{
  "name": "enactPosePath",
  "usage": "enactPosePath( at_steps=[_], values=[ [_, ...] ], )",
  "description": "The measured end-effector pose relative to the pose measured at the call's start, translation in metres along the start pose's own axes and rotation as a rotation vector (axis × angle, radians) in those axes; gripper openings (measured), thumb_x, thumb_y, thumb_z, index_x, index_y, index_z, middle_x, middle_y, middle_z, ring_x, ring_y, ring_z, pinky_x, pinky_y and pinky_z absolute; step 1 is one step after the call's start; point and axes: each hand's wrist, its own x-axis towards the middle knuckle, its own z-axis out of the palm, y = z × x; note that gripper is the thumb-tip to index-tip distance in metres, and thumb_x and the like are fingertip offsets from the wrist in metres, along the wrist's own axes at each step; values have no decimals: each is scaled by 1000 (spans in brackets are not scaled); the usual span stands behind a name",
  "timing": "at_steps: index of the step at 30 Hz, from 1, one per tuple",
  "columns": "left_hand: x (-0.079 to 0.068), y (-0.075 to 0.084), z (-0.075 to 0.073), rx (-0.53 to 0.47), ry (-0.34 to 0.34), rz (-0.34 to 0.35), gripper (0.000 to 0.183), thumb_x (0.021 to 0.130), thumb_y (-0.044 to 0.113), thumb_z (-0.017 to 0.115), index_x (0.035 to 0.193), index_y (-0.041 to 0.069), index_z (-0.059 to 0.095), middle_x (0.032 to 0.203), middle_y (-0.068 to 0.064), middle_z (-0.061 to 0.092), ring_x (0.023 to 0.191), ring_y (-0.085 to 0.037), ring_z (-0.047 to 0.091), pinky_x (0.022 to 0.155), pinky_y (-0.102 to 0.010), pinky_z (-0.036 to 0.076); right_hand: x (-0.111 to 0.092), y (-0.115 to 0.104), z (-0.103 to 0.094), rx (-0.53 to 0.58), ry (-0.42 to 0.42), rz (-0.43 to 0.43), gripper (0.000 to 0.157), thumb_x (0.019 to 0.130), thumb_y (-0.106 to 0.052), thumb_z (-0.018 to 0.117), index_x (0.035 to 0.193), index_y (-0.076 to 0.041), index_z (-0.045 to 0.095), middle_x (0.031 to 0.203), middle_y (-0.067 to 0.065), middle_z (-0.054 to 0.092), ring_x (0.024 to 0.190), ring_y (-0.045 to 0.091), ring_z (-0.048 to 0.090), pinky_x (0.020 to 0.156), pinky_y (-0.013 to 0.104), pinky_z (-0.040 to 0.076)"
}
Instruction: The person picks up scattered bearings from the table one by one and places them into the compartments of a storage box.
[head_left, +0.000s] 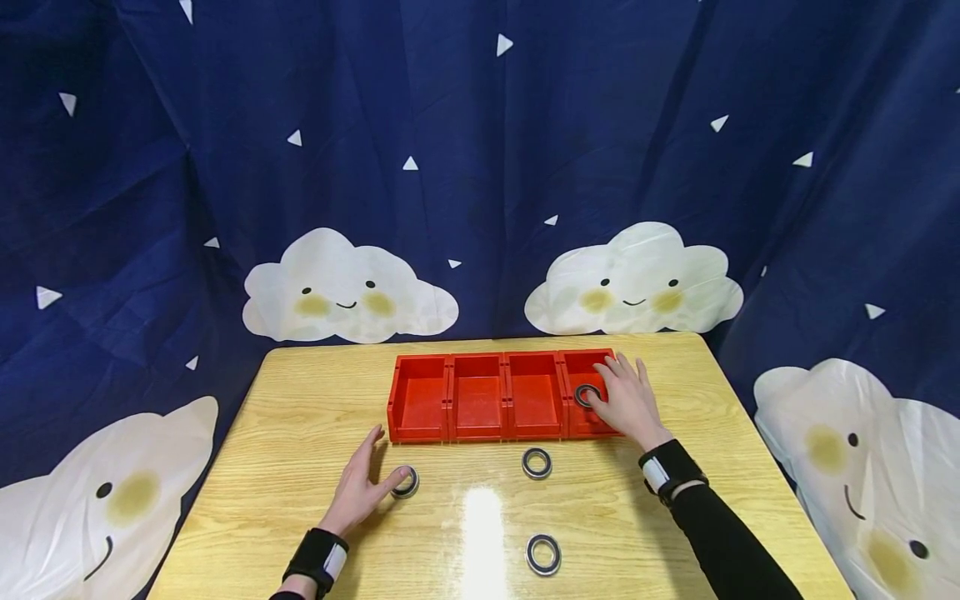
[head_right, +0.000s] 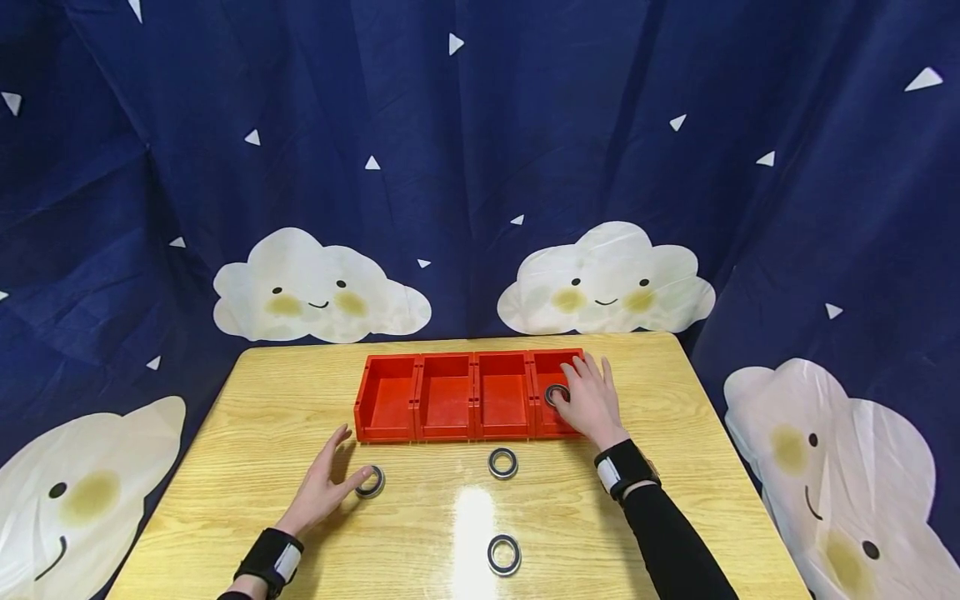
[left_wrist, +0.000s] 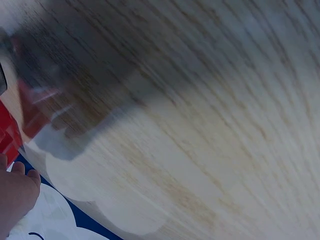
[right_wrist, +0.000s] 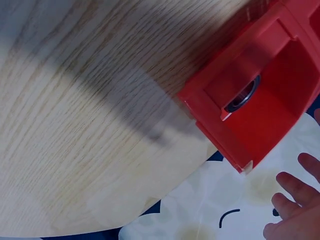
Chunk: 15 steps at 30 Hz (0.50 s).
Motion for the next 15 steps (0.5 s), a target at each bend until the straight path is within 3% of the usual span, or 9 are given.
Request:
enactPosePath(
  at_steps=[6, 15],
  values=[
    [1, 3, 0, -7, 10, 26, 88, 73, 50, 66, 142, 19, 21, 143, -3, 33, 130, -29, 33, 103, -52, 29, -15, -5, -7, 42, 53, -26, 58, 77, -36, 61, 124, -4, 50, 132, 22, 45, 127, 40, 31, 106, 58, 13],
    [5, 11, 2, 59, 28, 22, 88, 74, 57, 61, 142, 21, 19, 146, -7, 28, 133, -29, 28, 104, -55, 27, -43, -12, -4, 80, 136, -39, 60, 77, -40, 60, 124, -5, 50, 131, 20, 46, 124, 39, 35, 104, 59, 17]
  ],
)
